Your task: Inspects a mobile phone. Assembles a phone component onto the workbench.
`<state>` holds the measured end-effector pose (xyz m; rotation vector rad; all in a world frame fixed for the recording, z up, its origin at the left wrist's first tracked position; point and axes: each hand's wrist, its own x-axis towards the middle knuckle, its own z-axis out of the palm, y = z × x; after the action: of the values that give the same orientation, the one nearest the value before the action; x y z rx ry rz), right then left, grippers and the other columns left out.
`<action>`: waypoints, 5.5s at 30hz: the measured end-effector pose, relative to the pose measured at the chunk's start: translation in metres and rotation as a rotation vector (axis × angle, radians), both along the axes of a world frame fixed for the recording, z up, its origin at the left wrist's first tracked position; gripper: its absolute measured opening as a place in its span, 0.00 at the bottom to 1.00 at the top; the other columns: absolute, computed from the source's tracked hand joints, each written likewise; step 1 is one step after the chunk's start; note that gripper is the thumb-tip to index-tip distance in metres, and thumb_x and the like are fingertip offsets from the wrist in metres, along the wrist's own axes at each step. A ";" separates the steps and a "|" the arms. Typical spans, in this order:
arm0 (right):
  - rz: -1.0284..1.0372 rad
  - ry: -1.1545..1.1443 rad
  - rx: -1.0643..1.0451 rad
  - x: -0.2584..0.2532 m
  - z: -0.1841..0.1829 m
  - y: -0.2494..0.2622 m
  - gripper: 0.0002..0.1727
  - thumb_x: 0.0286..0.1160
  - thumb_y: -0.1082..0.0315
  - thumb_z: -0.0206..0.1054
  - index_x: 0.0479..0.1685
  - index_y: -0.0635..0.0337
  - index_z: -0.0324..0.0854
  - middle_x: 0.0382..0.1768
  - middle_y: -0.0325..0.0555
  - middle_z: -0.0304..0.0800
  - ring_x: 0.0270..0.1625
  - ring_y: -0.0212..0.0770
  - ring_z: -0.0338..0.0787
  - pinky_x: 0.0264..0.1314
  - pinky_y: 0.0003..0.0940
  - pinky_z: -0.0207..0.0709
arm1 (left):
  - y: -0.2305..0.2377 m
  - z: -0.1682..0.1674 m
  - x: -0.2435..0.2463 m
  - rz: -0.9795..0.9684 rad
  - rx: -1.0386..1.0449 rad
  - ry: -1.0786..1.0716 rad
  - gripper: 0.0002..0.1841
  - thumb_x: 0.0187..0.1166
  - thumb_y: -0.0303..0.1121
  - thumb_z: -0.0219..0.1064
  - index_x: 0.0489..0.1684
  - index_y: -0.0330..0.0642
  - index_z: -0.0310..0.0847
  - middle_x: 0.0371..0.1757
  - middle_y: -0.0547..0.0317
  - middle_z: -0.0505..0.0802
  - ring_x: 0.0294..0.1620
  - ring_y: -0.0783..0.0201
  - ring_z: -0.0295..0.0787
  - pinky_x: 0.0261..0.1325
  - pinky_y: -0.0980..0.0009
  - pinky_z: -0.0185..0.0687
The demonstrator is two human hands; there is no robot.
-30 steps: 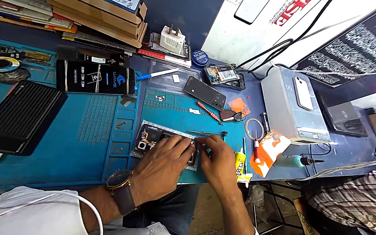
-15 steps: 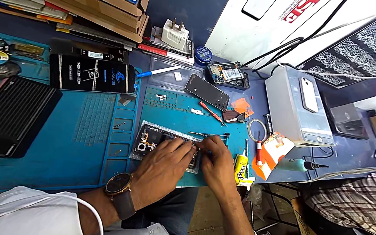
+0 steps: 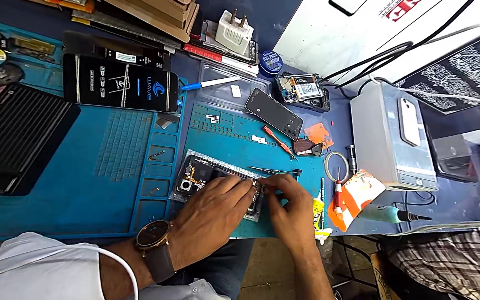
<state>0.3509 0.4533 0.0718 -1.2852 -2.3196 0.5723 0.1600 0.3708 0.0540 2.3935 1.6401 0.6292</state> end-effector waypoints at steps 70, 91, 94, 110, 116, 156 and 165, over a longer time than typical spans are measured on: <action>-0.028 0.581 -0.116 -0.021 0.050 -0.059 0.06 0.77 0.70 0.69 0.47 0.56 0.87 0.34 0.37 0.89 0.33 0.32 0.88 0.36 0.26 0.85 | -0.010 0.043 -0.010 0.171 -0.457 -1.467 0.03 0.75 0.22 0.72 0.41 0.33 0.89 0.36 0.49 0.94 0.35 0.60 0.93 0.44 0.69 0.92; -0.023 0.592 -0.247 -0.010 0.075 -0.076 0.06 0.69 0.69 0.75 0.37 0.58 0.96 0.29 0.44 0.96 0.30 0.34 0.93 0.35 0.26 0.89 | -0.030 0.048 -0.006 0.019 -0.077 -1.140 0.04 0.72 0.26 0.73 0.37 0.43 0.93 0.40 0.64 0.94 0.42 0.68 0.92 0.44 0.75 0.92; -0.060 0.586 -0.222 -0.012 0.075 -0.078 0.05 0.65 0.70 0.74 0.35 0.57 0.96 0.28 0.41 0.95 0.28 0.32 0.92 0.31 0.24 0.88 | -0.030 0.045 -0.006 0.008 -0.087 -1.145 0.04 0.72 0.26 0.74 0.37 0.42 0.94 0.41 0.64 0.94 0.43 0.68 0.92 0.45 0.74 0.92; -0.127 0.840 -0.341 -0.011 0.059 -0.072 0.06 0.74 0.66 0.71 0.39 0.58 0.91 0.31 0.45 0.92 0.34 0.35 0.92 0.42 0.28 0.88 | -0.028 0.046 -0.008 0.014 -0.277 -1.407 0.05 0.72 0.19 0.72 0.40 0.35 0.92 0.38 0.52 0.95 0.32 0.65 0.91 0.37 0.75 0.90; -0.064 0.723 -0.365 -0.012 0.052 -0.077 0.07 0.63 0.69 0.81 0.38 0.58 0.91 0.28 0.44 0.91 0.29 0.33 0.89 0.35 0.25 0.86 | -0.032 0.038 -0.003 0.065 -0.188 -1.288 0.05 0.71 0.21 0.74 0.40 0.39 0.92 0.35 0.58 0.95 0.31 0.66 0.92 0.36 0.75 0.91; -0.113 -0.097 0.454 -0.035 -0.019 -0.040 0.13 0.70 0.70 0.68 0.47 0.53 0.97 0.49 0.43 0.95 0.55 0.42 0.90 0.51 0.33 0.83 | -0.024 -0.002 -0.013 -0.035 -0.008 0.036 0.27 0.88 0.47 0.51 0.78 0.43 0.78 0.84 0.55 0.78 0.88 0.56 0.68 0.89 0.47 0.59; -0.137 -0.185 0.397 -0.039 -0.012 -0.042 0.16 0.70 0.69 0.65 0.50 0.50 0.97 0.50 0.41 0.94 0.55 0.42 0.89 0.50 0.33 0.82 | -0.022 0.004 -0.016 0.035 -0.057 -0.003 0.24 0.85 0.52 0.52 0.71 0.56 0.84 0.86 0.53 0.75 0.88 0.48 0.66 0.89 0.41 0.55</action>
<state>0.3119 0.4115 0.0595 -1.3292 -2.3101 -0.0562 0.1445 0.3490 0.0581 2.3273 1.6794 0.5839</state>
